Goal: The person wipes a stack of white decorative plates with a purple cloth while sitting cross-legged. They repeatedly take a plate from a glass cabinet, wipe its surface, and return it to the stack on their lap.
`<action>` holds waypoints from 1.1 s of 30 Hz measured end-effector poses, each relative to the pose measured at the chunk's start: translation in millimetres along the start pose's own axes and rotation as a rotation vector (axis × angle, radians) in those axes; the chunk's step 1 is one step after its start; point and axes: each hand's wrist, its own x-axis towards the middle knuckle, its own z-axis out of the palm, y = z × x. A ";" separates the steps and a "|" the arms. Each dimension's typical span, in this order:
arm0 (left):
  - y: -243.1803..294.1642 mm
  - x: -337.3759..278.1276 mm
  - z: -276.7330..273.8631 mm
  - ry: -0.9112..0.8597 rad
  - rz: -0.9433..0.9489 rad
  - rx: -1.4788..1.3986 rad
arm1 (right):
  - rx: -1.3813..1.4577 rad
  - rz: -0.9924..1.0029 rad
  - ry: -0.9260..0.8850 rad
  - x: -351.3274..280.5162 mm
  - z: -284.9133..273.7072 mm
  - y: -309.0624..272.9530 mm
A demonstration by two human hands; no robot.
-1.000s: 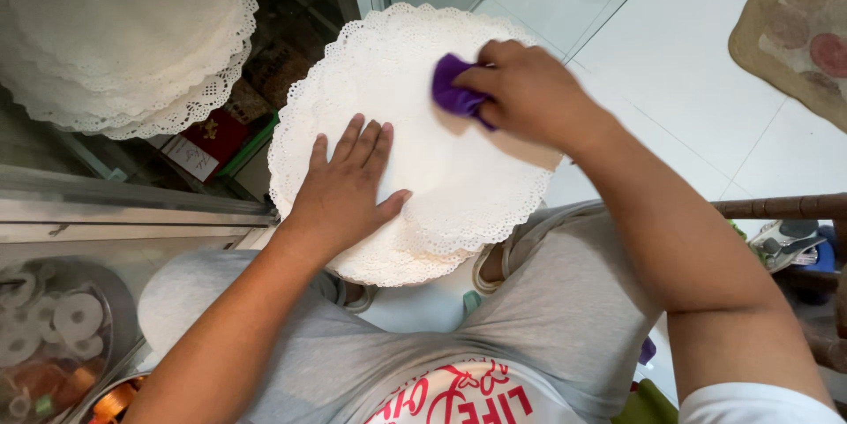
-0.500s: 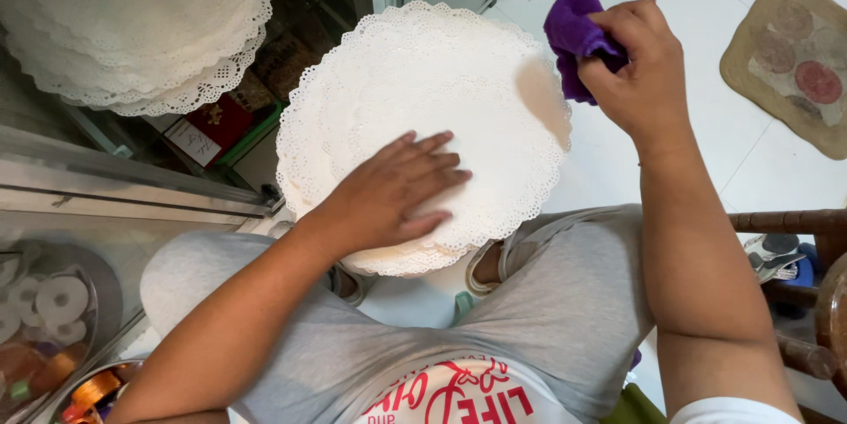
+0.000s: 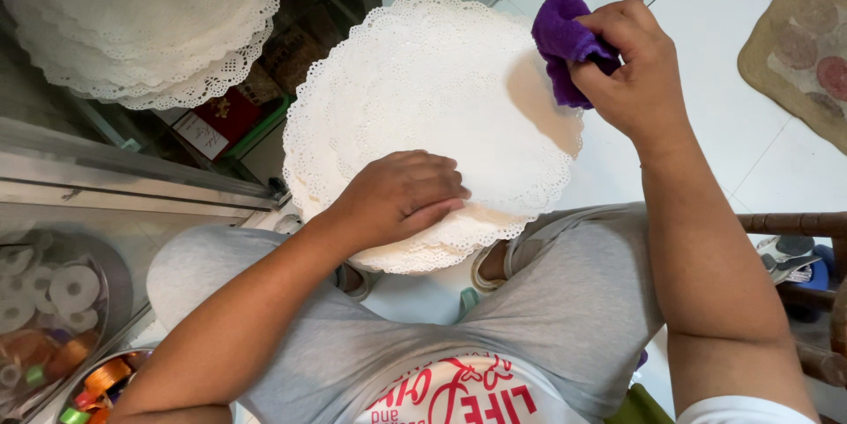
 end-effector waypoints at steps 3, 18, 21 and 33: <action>8.3 9.7 -10.9 0.096 -0.098 -0.113 | -0.001 0.008 0.007 -0.2 1.4 6.5; -114.1 -9.9 -119.3 0.778 -0.669 -0.368 | -0.027 -0.012 0.062 -6.7 1.9 23.9; -173.8 -28.7 -147.7 0.972 -0.768 -0.317 | -0.012 0.015 0.059 -7.2 4.1 23.2; -241.8 -87.2 -222.8 1.451 -1.181 -0.130 | -0.004 0.222 0.005 -2.2 12.1 3.4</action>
